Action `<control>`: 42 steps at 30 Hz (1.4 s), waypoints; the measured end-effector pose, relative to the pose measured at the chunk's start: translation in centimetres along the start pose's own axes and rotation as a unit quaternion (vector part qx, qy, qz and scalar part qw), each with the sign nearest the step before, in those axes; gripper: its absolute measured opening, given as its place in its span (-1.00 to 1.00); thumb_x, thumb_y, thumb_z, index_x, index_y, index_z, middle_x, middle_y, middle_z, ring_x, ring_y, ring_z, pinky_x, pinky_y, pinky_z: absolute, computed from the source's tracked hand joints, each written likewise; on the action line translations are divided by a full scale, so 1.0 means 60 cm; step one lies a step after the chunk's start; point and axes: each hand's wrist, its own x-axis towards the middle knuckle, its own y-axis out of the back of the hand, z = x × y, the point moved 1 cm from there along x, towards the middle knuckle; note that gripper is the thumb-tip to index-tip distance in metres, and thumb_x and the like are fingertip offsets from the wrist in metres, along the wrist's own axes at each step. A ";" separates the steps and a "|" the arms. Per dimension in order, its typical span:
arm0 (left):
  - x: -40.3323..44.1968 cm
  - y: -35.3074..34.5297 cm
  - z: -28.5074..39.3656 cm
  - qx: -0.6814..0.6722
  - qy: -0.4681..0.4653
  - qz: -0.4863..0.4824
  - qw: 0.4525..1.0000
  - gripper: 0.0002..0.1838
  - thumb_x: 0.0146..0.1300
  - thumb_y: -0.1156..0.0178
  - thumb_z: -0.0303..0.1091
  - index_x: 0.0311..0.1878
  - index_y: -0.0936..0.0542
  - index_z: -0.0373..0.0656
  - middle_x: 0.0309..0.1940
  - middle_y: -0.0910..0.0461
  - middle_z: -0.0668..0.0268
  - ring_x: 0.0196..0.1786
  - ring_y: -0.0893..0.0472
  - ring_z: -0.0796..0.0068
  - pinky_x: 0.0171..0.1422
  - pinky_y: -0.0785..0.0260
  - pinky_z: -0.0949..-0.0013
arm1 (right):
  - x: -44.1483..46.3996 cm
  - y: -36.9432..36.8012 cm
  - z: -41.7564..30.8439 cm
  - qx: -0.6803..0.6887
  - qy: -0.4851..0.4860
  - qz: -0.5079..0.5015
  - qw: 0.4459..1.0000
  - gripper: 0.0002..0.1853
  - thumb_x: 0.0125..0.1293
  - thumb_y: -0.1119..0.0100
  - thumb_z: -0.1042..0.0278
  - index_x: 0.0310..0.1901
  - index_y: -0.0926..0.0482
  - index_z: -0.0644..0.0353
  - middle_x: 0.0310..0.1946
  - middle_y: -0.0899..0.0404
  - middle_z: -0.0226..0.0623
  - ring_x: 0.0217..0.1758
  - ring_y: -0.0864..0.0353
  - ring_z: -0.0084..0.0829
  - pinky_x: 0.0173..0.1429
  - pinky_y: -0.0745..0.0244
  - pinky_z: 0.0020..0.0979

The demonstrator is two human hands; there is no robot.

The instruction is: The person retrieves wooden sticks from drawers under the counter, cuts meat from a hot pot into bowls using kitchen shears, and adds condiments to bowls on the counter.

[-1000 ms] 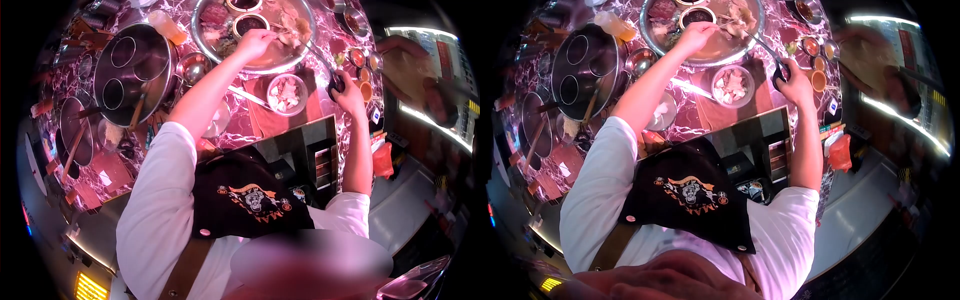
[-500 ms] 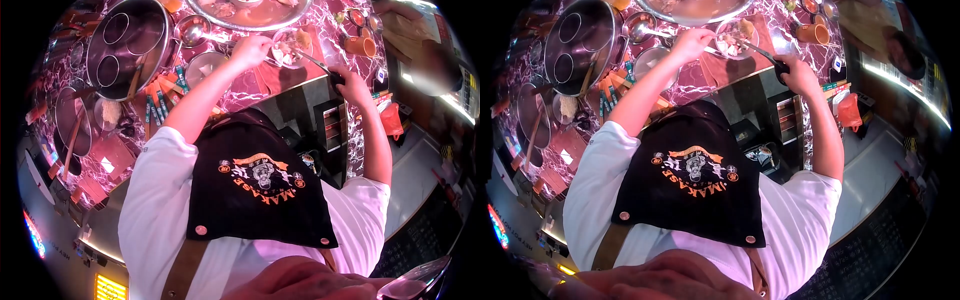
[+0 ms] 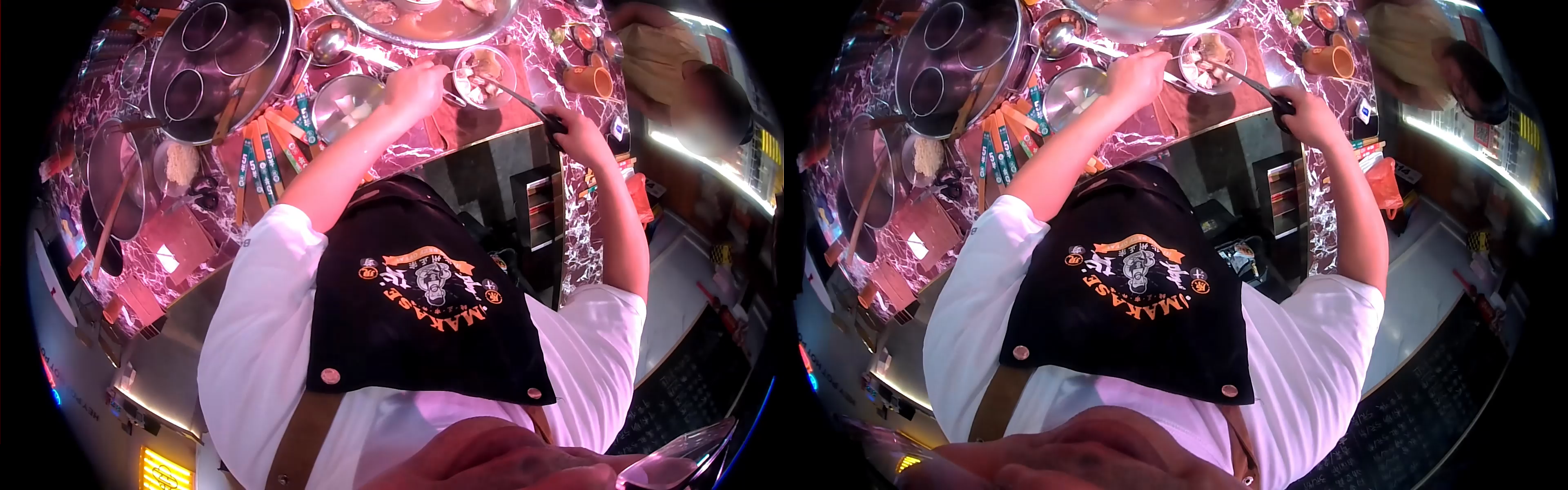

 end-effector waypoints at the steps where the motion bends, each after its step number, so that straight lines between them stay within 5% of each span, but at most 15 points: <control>1: -0.002 0.002 0.000 -0.001 0.000 0.002 1.000 -0.76 0.31 -0.02 -0.29 -0.09 -0.66 0.03 -0.22 -0.67 0.25 -0.29 -0.67 0.08 -0.24 -0.54 0.07 | -0.017 0.012 -0.013 -0.002 0.000 0.000 1.000 -0.48 0.12 -0.23 0.40 0.18 -0.48 0.07 -0.11 -0.66 -0.08 -0.01 -0.66 -0.17 0.10 -0.51 -0.28; 5: -0.004 0.019 0.009 0.011 -0.049 0.045 0.998 -0.78 0.27 -0.06 -0.30 -0.10 -0.66 0.06 -0.28 -0.63 0.31 -0.30 -0.66 0.14 -0.29 -0.53 0.10 | -0.056 0.066 -0.061 -0.077 -0.046 -0.017 0.996 -0.44 0.11 -0.30 0.30 0.20 -0.44 0.05 -0.07 -0.66 -0.07 0.02 -0.65 -0.14 0.11 -0.49 -0.26; 9: -0.010 0.020 0.025 0.056 -0.105 0.032 0.992 -0.74 0.15 -0.08 -0.36 -0.11 -0.65 0.04 -0.37 -0.56 0.36 -0.19 -0.65 0.33 -0.21 -0.53 0.22 | 0.014 0.048 -0.023 0.032 0.010 -0.059 0.998 -0.46 0.12 -0.27 0.31 0.19 -0.44 0.08 -0.15 -0.67 -0.11 -0.07 -0.67 -0.19 0.04 -0.51 -0.29; 19: -0.005 0.017 0.017 0.020 -0.019 0.053 0.998 -0.76 0.19 -0.06 -0.34 -0.12 -0.66 0.03 -0.34 -0.60 0.32 -0.21 -0.66 0.23 -0.22 -0.54 0.15 | -0.078 0.064 -0.057 -0.048 -0.046 -0.011 0.998 -0.45 0.06 -0.24 0.47 0.18 -0.49 0.04 -0.12 -0.66 -0.09 -0.01 -0.67 -0.19 0.09 -0.50 -0.27; 21: -0.003 0.026 0.023 -0.024 0.023 -0.001 0.999 -0.76 0.28 -0.06 -0.25 -0.08 -0.67 0.08 -0.18 -0.68 0.29 -0.23 -0.68 0.12 -0.18 -0.54 0.10 | -0.095 0.056 -0.055 -0.006 -0.047 0.058 0.997 -0.42 0.05 -0.27 0.43 0.19 -0.46 0.02 -0.14 -0.66 -0.05 -0.03 -0.68 -0.15 0.09 -0.50 -0.25; 30: -0.004 0.043 0.072 0.016 0.057 -0.165 0.984 -0.71 0.30 -0.02 -0.24 -0.03 -0.68 0.08 -0.23 -0.69 0.16 -0.18 -0.67 0.03 -0.06 -0.52 0.03 | -0.019 -0.037 -0.061 -0.033 -0.039 0.093 0.994 -0.49 0.10 -0.17 0.33 0.17 -0.49 -0.05 -0.21 -0.67 -0.04 -0.07 -0.67 -0.04 0.02 -0.53 -0.16; 34: 0.006 0.048 0.055 0.030 0.084 -0.153 0.984 -0.71 0.28 -0.01 -0.27 -0.04 -0.68 0.06 -0.25 -0.69 0.11 -0.17 -0.66 0.01 -0.05 -0.51 0.02 | -0.015 -0.067 0.009 -0.012 0.027 0.126 0.992 -0.51 0.10 -0.15 0.38 0.14 -0.53 -0.02 -0.24 -0.67 0.01 -0.12 -0.66 0.02 0.00 -0.54 -0.11; 37: 0.020 0.054 0.044 0.037 0.049 -0.118 0.991 -0.73 0.28 -0.01 -0.28 -0.09 -0.69 0.02 -0.26 -0.69 0.12 -0.17 -0.66 0.00 -0.06 -0.51 0.01 | -0.088 -0.028 0.001 -0.047 -0.010 0.107 0.993 -0.45 0.05 -0.14 0.42 0.18 -0.50 -0.05 -0.16 -0.66 -0.05 -0.06 -0.65 -0.03 0.01 -0.54 -0.14; 42: 0.074 0.103 0.111 0.149 -0.065 -0.214 0.963 -0.78 0.17 -0.07 -0.33 -0.22 -0.69 -0.07 -0.31 -0.69 0.12 -0.16 -0.67 0.03 -0.11 -0.52 0.02 | -0.086 -0.038 -0.028 -0.170 0.083 0.205 0.960 -0.39 0.04 -0.18 0.46 0.22 -0.43 -0.10 -0.14 -0.56 -0.20 -0.01 -0.59 -0.11 0.02 -0.53 -0.17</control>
